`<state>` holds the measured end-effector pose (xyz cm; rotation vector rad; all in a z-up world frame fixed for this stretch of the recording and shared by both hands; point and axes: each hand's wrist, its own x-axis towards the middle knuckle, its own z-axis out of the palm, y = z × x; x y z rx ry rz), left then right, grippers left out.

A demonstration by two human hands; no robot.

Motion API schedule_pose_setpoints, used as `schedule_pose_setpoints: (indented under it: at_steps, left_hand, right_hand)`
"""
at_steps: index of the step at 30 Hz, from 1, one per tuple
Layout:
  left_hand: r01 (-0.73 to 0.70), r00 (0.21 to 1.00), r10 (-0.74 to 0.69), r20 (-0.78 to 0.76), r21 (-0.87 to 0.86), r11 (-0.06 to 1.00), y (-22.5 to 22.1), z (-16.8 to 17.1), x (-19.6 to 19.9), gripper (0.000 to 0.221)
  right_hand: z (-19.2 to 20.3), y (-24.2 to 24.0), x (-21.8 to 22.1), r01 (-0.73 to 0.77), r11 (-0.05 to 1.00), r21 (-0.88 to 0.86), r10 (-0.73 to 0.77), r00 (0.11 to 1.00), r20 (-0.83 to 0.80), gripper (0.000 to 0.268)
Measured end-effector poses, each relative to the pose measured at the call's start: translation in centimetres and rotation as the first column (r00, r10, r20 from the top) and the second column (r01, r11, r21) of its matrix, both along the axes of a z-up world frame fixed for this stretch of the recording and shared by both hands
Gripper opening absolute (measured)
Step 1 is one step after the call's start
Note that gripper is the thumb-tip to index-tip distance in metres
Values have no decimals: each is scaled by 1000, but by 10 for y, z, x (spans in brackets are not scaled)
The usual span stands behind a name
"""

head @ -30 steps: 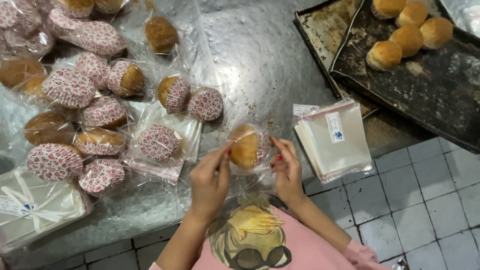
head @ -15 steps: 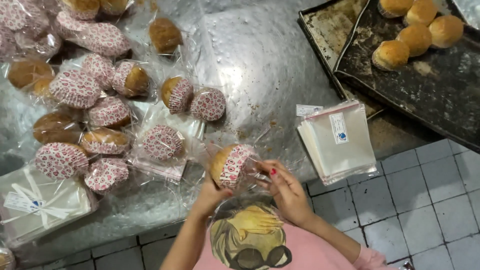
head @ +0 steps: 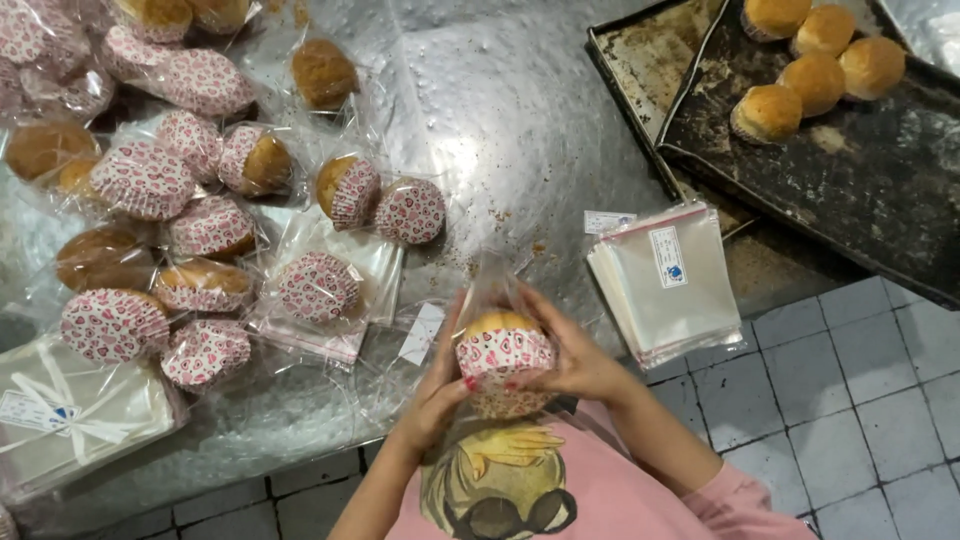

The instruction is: The person places bread rolls into plastic bags and seals them by hand.

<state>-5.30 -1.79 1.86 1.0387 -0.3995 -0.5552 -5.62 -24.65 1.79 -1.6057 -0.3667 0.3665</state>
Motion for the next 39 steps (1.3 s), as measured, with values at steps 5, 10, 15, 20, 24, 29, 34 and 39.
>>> schedule_pose_setpoints:
  at_steps: [5, 10, 15, 20, 24, 29, 34, 39]
  left_hand:
    - [-602, 664, 363, 654, 180, 778, 7, 24, 25, 40]
    - [-752, 177, -22, 984, 150, 641, 0, 71, 55, 28]
    - [-690, 135, -81, 988, 152, 707, -13, 86, 71, 23]
    - [-726, 79, -46, 996, 90, 682, -27, 75, 78, 21]
    - [-804, 78, 120, 990, -9, 595, -30, 26, 81, 35]
    - [-916, 401, 911, -99, -61, 397, 44, 111, 88, 11]
    - [-997, 67, 997, 40, 43, 66, 69, 86, 71, 24]
    - [-727, 674, 497, 547, 370, 579, -1, 22, 56, 27]
  right_hand:
    - [15, 3, -7, -35, 994, 99, 34, 999, 20, 100]
    - [26, 0, -10, -77, 975, 210, 83, 996, -17, 100]
    - [45, -7, -4, -186, 979, 81, 181, 981, 69, 113]
    - [60, -11, 4, -233, 969, -84, 238, 970, 57, 130]
    - [55, -1, 5, -153, 981, -123, 159, 987, 33, 119]
    - [32, 9, 8, 117, 980, 163, -114, 993, -24, 133]
    - [8, 7, 8, 264, 918, 295, -253, 964, -75, 132]
    - [6, 13, 10, 308, 881, 360, -293, 951, -96, 134]
